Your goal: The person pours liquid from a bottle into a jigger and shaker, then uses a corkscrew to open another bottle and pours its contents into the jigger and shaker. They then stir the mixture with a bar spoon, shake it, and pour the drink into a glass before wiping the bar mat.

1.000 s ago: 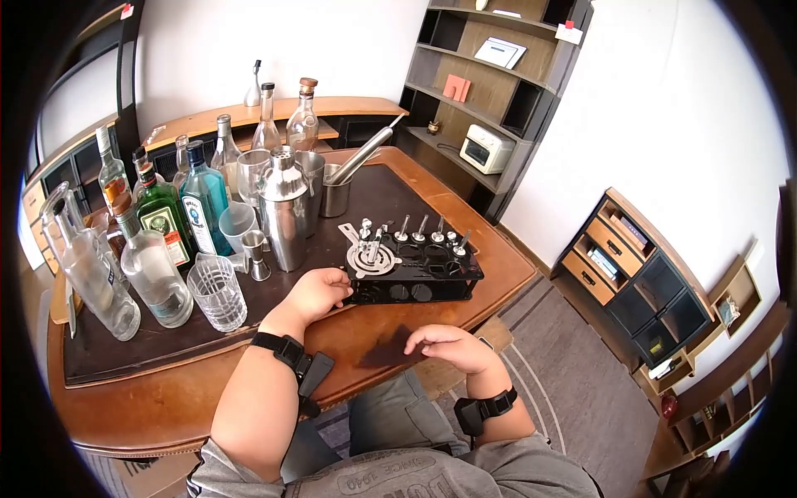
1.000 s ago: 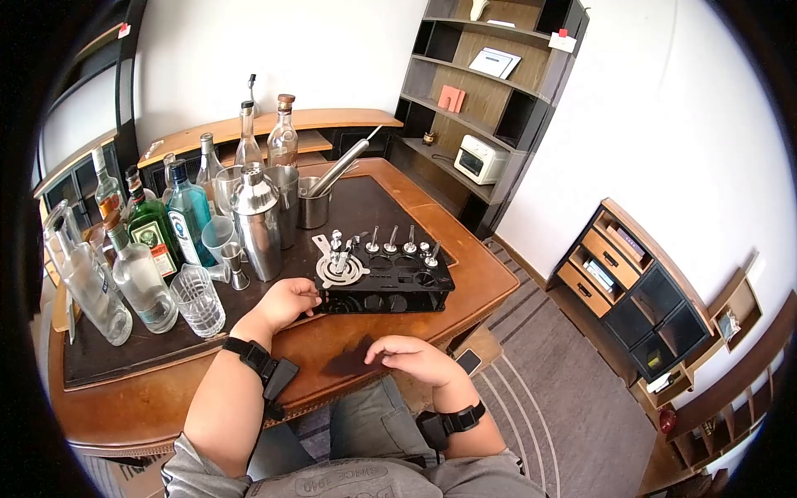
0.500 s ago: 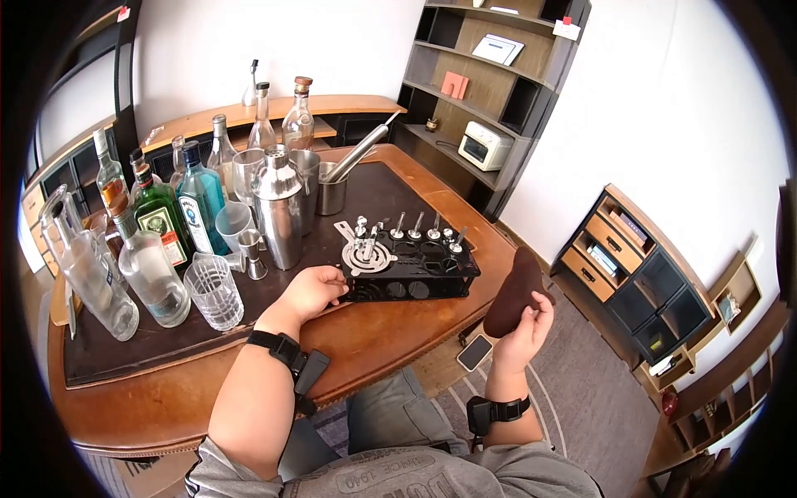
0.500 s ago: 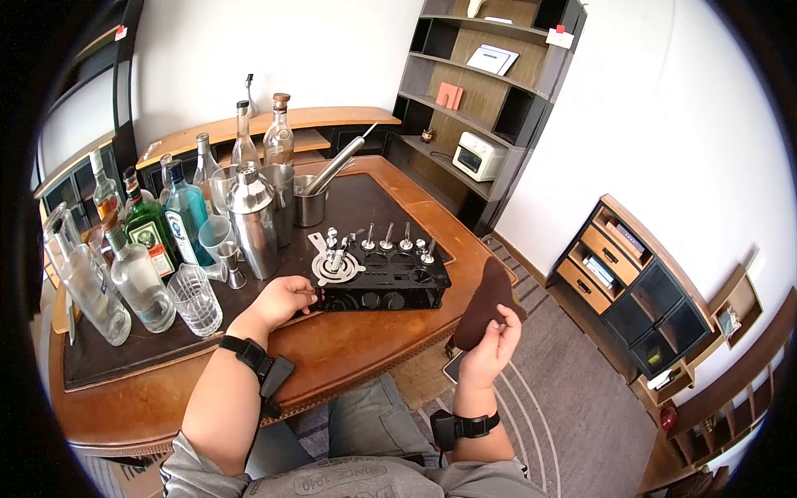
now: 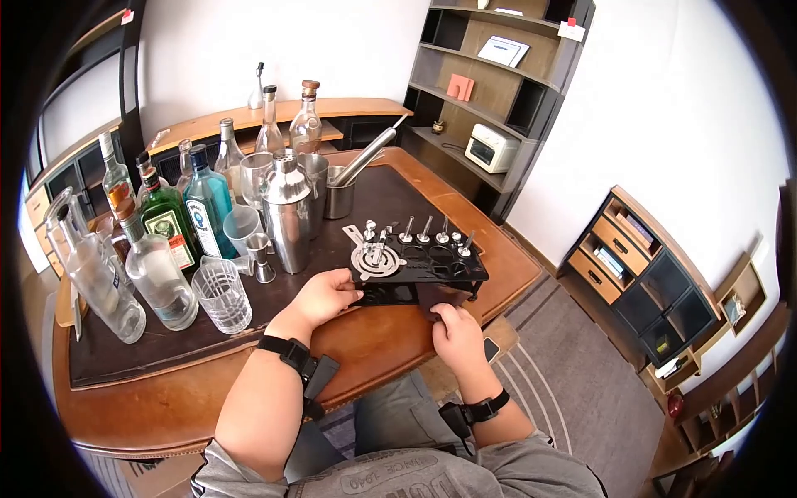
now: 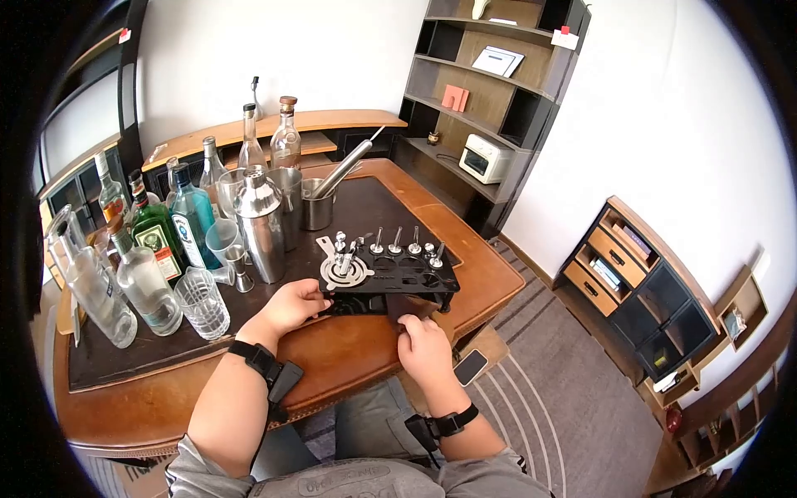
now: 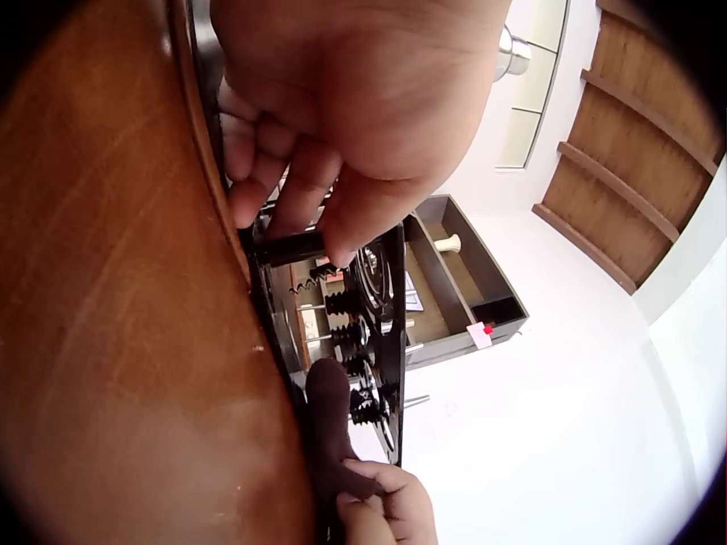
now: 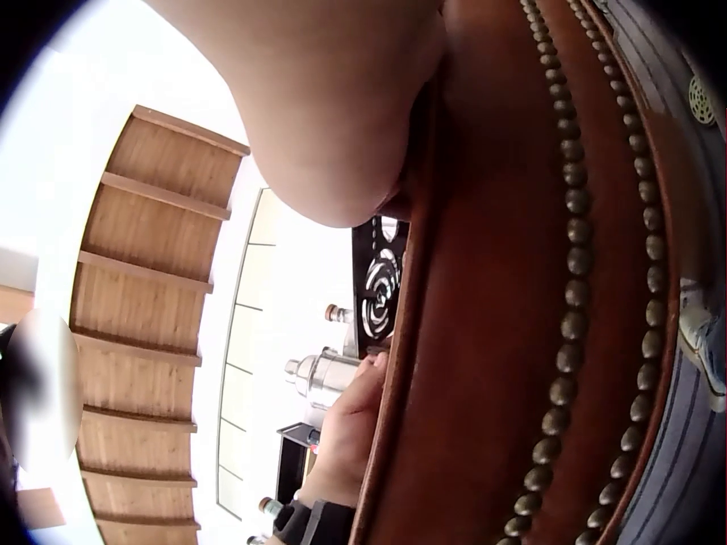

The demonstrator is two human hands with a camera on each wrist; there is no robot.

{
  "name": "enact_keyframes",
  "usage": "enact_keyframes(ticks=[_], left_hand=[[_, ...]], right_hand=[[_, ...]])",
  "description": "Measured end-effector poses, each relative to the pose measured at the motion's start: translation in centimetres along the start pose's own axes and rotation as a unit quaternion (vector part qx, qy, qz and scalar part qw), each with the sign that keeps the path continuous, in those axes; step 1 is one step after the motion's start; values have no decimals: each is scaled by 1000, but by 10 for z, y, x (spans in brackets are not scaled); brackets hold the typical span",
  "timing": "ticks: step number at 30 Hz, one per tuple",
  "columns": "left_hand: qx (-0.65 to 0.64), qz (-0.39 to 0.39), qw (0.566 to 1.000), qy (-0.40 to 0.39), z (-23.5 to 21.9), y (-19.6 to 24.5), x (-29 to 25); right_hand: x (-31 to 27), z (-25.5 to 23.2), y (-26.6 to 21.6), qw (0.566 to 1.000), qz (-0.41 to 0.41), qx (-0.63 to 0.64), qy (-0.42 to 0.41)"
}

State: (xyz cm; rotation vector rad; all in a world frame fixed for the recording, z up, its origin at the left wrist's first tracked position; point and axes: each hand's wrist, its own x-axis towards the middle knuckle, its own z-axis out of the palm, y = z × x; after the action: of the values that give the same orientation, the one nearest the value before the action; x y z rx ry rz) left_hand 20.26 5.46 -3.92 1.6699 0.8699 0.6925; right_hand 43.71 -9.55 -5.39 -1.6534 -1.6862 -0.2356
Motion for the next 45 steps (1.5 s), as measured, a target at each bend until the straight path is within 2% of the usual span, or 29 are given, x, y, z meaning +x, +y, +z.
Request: enact_keyframes(ticks=[2,4,8,14,17,18,20,26,30,31,33,34,37,41,45], left_hand=[[61,28,997,41,4,0,1],[144,62,985,73,6,8,-5],[85,104,983,129,12,10,0],[135,98,978,125,7,11,-3],[123,97,980,122,8,11,-3],[123,107,978,128,9,10,-2],[124,126,974,139,10,9,-2],[153,111,969,156,3,12,-3],[113,91,978,146,2,6,0],[110,86,980,142,3,6,0],[116,83,980,140,3,7,-1],[125,86,978,141,3,8,-3],[134,75,979,134,3,9,-3],[152,88,975,137,4,0,-1],[130,78,980,128,3,7,-4]], right_hand=[[-5,-2,8,998,-15,-2,55],[-10,-6,12,998,-4,-23,64],[-10,-7,16,996,-2,-57,68],[-7,3,4,997,-10,-72,-3],[0,12,-11,995,-44,-78,-40],[2,16,-13,993,-36,-82,-81],[8,22,-25,992,-47,-58,-106],[25,45,-60,978,-121,-18,-170],[28,48,-83,954,-161,38,-251],[27,44,-91,943,-199,66,-258],[16,49,-98,929,-224,124,-268],[14,50,-99,932,-264,153,-196],[17,36,-96,931,-194,150,-269],[23,30,-58,960,-150,110,-207],[30,6,-15,980,-70,68,-172]])
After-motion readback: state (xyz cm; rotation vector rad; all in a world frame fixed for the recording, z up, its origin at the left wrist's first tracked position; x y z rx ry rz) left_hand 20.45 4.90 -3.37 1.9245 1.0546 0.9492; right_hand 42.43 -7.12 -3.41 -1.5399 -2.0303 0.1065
